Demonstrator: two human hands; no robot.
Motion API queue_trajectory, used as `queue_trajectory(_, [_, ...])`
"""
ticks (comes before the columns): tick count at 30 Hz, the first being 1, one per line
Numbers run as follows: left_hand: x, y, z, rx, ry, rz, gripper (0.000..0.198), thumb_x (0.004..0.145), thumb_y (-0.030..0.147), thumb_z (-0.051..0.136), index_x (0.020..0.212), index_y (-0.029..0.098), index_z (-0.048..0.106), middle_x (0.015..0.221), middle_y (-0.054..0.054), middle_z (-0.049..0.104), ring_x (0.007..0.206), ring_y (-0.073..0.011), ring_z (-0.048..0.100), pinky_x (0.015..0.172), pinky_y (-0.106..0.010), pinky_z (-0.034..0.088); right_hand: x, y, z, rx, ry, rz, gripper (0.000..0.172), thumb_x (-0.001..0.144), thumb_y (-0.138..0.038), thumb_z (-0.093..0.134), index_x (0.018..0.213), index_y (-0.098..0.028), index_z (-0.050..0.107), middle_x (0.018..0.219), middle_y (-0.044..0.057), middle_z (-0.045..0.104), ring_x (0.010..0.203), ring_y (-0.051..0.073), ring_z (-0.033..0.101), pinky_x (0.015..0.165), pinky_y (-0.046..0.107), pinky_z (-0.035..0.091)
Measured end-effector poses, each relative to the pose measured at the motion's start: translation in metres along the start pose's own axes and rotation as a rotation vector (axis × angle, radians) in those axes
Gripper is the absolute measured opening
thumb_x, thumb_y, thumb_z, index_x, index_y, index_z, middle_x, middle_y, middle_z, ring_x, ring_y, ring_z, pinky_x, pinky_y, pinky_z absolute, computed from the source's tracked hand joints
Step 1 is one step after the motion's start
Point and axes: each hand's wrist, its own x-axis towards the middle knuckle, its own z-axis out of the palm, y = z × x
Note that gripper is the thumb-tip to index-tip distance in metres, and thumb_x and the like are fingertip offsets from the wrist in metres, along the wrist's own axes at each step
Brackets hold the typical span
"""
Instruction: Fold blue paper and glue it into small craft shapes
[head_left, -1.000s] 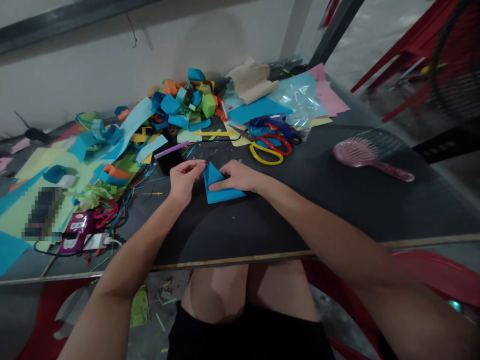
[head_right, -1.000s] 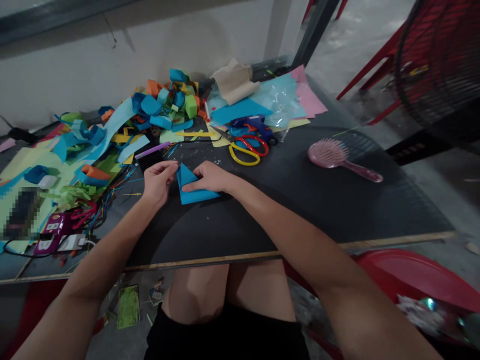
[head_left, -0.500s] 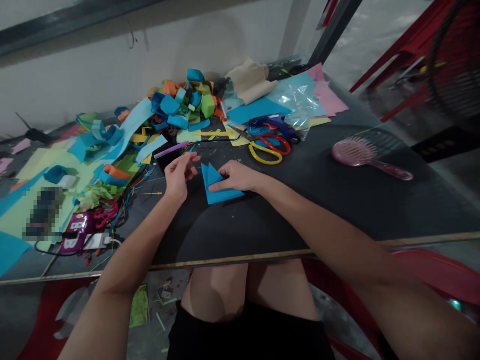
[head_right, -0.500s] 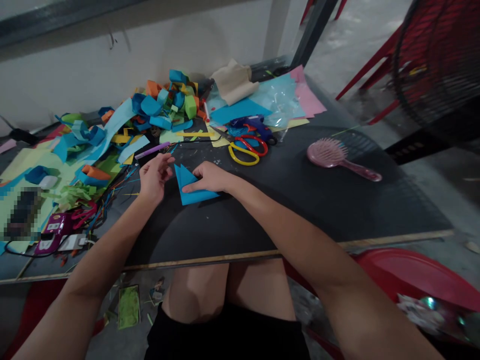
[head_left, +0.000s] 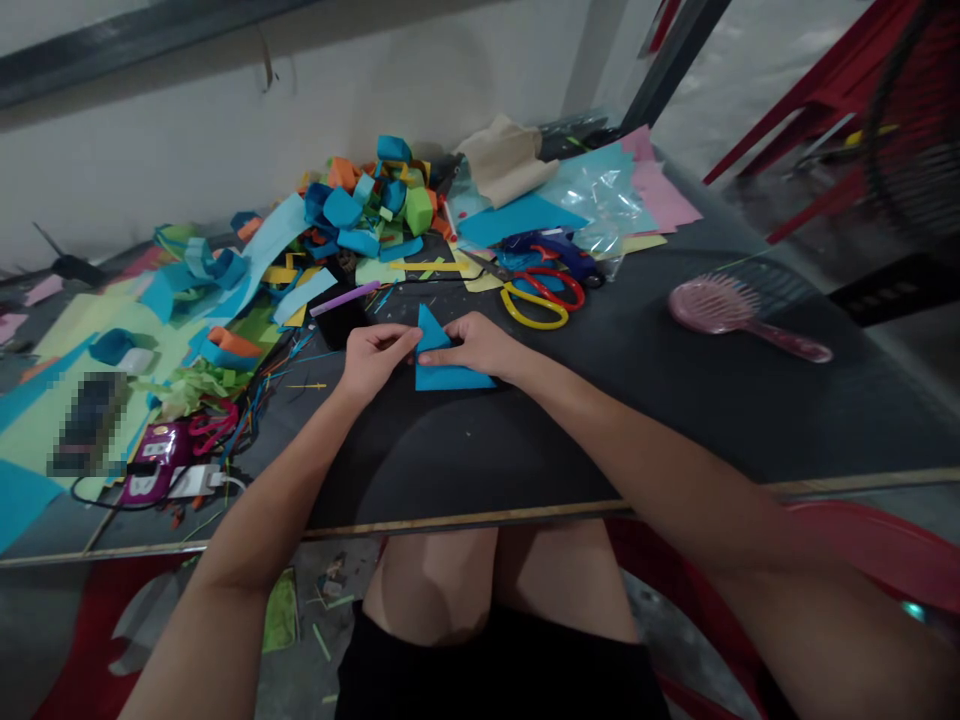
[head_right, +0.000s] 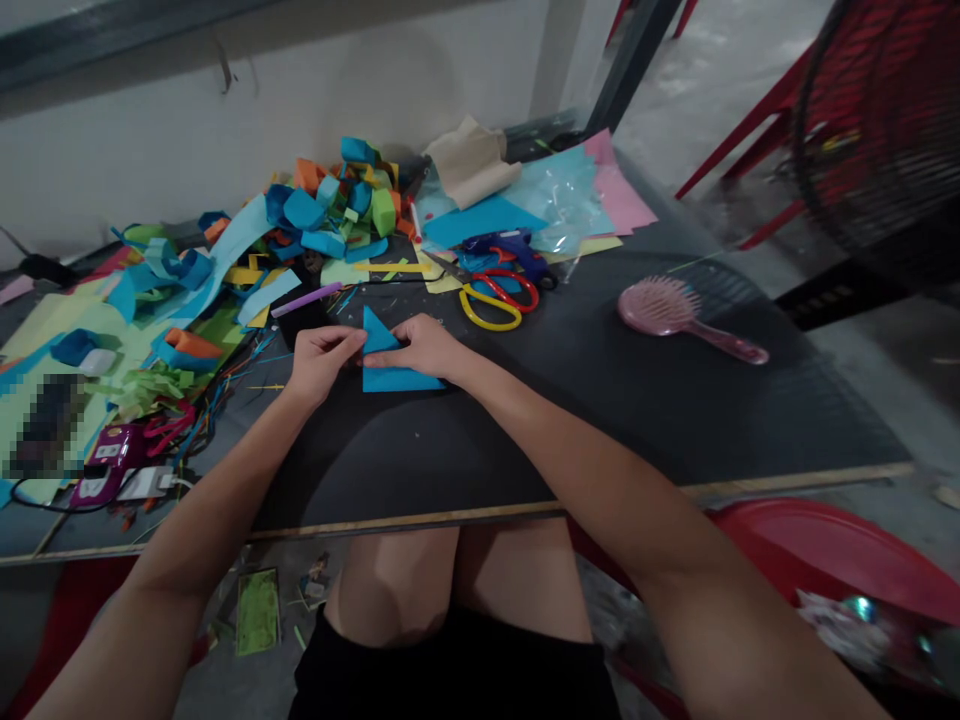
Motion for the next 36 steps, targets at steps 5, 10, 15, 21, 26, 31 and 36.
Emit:
queue_trajectory(5, [0.001, -0.004, -0.002, 0.039, 0.057, -0.005, 0.031, 0.073, 0.047, 0.075, 0.068, 0.017, 0.075, 0.048, 0.002, 0.057, 0.043, -0.0062, 0.045, 0.043, -0.02, 0.033, 0.003, 0.005, 0.001, 0.072, 0.008, 0.007, 0.044, 0.06, -0.058, 0.082, 0.072, -0.016, 0.074, 0.064, 0.002, 0.068, 0.056, 0.012, 0.057, 0.053, 0.025, 0.042])
queue_trajectory(10, [0.001, -0.007, -0.001, 0.079, 0.134, 0.014, 0.026, 0.072, 0.043, 0.076, 0.067, 0.017, 0.076, 0.057, 0.001, 0.062, 0.05, -0.0066, 0.046, 0.05, -0.021, 0.037, 0.002, 0.005, 0.002, 0.161, -0.027, 0.009, 0.037, 0.056, -0.049, 0.085, 0.07, -0.016, 0.072, 0.069, 0.002, 0.07, 0.059, 0.012, 0.057, 0.056, 0.025, 0.044])
queue_trajectory(15, [0.0, -0.005, 0.0, 0.062, 0.158, -0.029, 0.025, 0.07, 0.042, 0.076, 0.065, 0.017, 0.075, 0.056, 0.001, 0.06, 0.05, -0.007, 0.044, 0.049, -0.021, 0.035, 0.002, 0.003, 0.002, 0.133, -0.009, 0.047, 0.04, 0.055, -0.051, 0.084, 0.067, -0.016, 0.069, 0.065, 0.0, 0.066, 0.057, 0.011, 0.054, 0.055, 0.025, 0.041])
queue_trajectory(21, [0.0, -0.005, 0.001, 0.098, 0.103, -0.052, 0.028, 0.075, 0.044, 0.072, 0.068, 0.017, 0.074, 0.045, 0.005, 0.047, 0.037, -0.0045, 0.035, 0.04, -0.02, 0.027, -0.001, -0.006, 0.001, 0.147, -0.019, 0.103, 0.038, 0.051, -0.047, 0.087, 0.06, -0.016, 0.067, 0.059, -0.001, 0.063, 0.055, 0.01, 0.053, 0.055, 0.024, 0.04])
queue_trajectory(26, [0.002, -0.007, -0.004, 0.265, 0.073, 0.122, 0.033, 0.092, 0.043, 0.054, 0.103, 0.018, 0.074, 0.082, -0.005, 0.073, 0.054, -0.0096, 0.061, 0.055, -0.022, 0.049, 0.0, -0.004, 0.0, 0.191, -0.022, 0.135, 0.036, 0.055, -0.046, 0.086, 0.064, -0.016, 0.068, 0.064, 0.001, 0.067, 0.058, 0.011, 0.056, 0.057, 0.025, 0.043])
queue_trajectory(31, [-0.001, 0.004, -0.012, 0.851, -0.112, 0.61, 0.04, 0.098, 0.023, 0.041, 0.133, 0.025, 0.06, 0.147, -0.009, 0.053, 0.132, -0.0222, 0.055, 0.108, -0.037, 0.045, 0.003, 0.001, -0.001, 0.135, -0.028, 0.087, 0.03, 0.063, -0.042, 0.082, 0.066, -0.016, 0.068, 0.065, 0.0, 0.066, 0.062, 0.013, 0.058, 0.062, 0.028, 0.045])
queue_trajectory(36, [-0.003, 0.009, -0.01, 1.073, -0.362, 0.727, 0.046, 0.1, 0.013, 0.035, 0.141, 0.022, 0.052, 0.144, -0.009, 0.057, 0.139, -0.0209, 0.048, 0.111, -0.038, 0.043, 0.004, 0.001, -0.001, 0.009, 0.003, 0.0, 0.02, 0.066, -0.032, 0.079, 0.066, -0.016, 0.068, 0.065, -0.002, 0.066, 0.067, 0.013, 0.058, 0.067, 0.027, 0.044])
